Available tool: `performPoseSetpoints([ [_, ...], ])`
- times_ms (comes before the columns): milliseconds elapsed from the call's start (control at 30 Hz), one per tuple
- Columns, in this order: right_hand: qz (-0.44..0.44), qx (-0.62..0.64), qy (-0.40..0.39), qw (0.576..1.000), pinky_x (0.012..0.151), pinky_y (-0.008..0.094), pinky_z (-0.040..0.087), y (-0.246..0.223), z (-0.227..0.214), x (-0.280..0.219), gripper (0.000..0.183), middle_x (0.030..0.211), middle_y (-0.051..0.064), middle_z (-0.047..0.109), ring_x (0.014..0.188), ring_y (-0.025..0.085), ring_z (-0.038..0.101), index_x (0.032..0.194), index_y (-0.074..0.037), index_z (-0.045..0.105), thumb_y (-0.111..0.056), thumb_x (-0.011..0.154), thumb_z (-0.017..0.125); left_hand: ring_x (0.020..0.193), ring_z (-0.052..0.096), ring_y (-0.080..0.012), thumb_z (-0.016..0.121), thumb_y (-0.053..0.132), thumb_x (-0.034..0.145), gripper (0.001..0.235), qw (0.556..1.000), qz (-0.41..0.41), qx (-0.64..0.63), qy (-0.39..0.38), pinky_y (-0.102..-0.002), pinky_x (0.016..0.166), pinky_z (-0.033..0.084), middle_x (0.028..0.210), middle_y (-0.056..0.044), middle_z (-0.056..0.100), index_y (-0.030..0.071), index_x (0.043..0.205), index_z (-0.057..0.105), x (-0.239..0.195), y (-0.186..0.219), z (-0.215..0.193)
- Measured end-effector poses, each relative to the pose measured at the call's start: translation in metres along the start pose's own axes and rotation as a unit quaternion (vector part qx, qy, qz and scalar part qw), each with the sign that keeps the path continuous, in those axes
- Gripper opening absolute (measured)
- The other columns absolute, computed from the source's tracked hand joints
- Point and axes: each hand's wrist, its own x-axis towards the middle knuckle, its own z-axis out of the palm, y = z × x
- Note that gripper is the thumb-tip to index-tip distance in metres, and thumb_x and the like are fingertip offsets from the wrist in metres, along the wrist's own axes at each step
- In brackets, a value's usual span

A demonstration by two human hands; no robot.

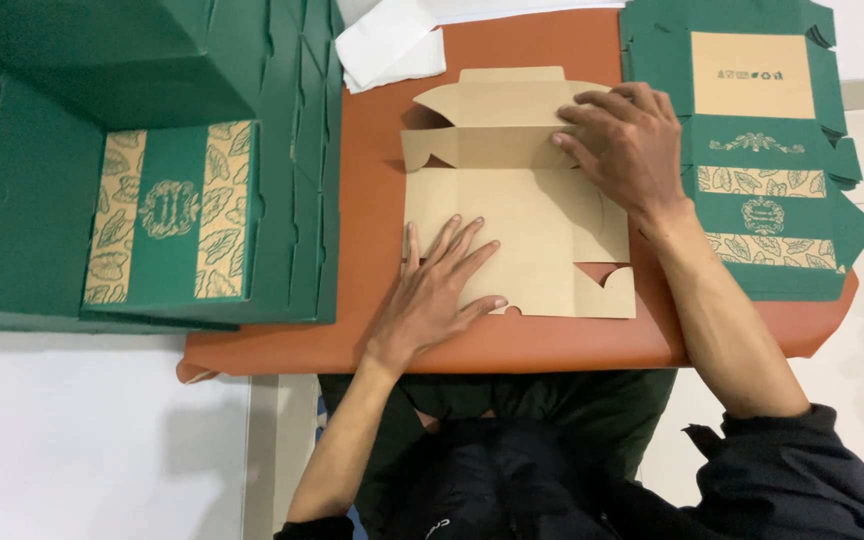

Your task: Folding flat cardboard templates into boxes, placing paper inserts inside, and stacking the finished boxes.

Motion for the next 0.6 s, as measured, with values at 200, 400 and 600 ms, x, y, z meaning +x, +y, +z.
performPoseSetpoints([
  [200,0.037,0.042,-0.003,0.998,0.092,0.041,0.053,0.002,-0.032,0.007,0.024,0.127,0.008,0.084,0.113,0.026,0.069,0.127,-0.011,0.089,-0.024,0.107,0.095,0.163,0.03,-0.0322,0.056,0.05,0.109,0.06,0.998,-0.004,-0.034,0.044,-0.071,0.13,0.011,0.172,-0.009,0.041,0.016,0.158,0.054,-0.007,0.003,0.003],
  [400,0.245,0.096,-0.153,0.953,0.076,0.043,0.055,-0.066,-0.136,-0.019,0.022,0.113,0.003,0.082,0.101,0.025,0.076,0.12,-0.011,0.085,-0.03,0.115,0.075,0.163,0.029,-0.0334,0.058,0.045,0.108,0.058,0.998,-0.002,-0.047,0.039,-0.071,0.13,0.012,0.172,-0.009,0.039,0.015,0.157,0.053,-0.007,0.004,-0.001],
  [600,0.397,0.131,-0.184,0.889,0.09,0.069,0.053,-0.136,-0.145,-0.092,0.057,0.122,0.034,0.068,0.118,0.054,0.066,0.154,-0.006,0.063,-0.024,0.103,0.077,0.163,0.029,-0.0362,0.058,0.052,0.107,0.061,0.996,-0.039,-0.075,0.007,-0.073,0.129,0.005,0.171,-0.014,0.042,0.018,0.157,0.056,-0.005,0.004,0.001],
])
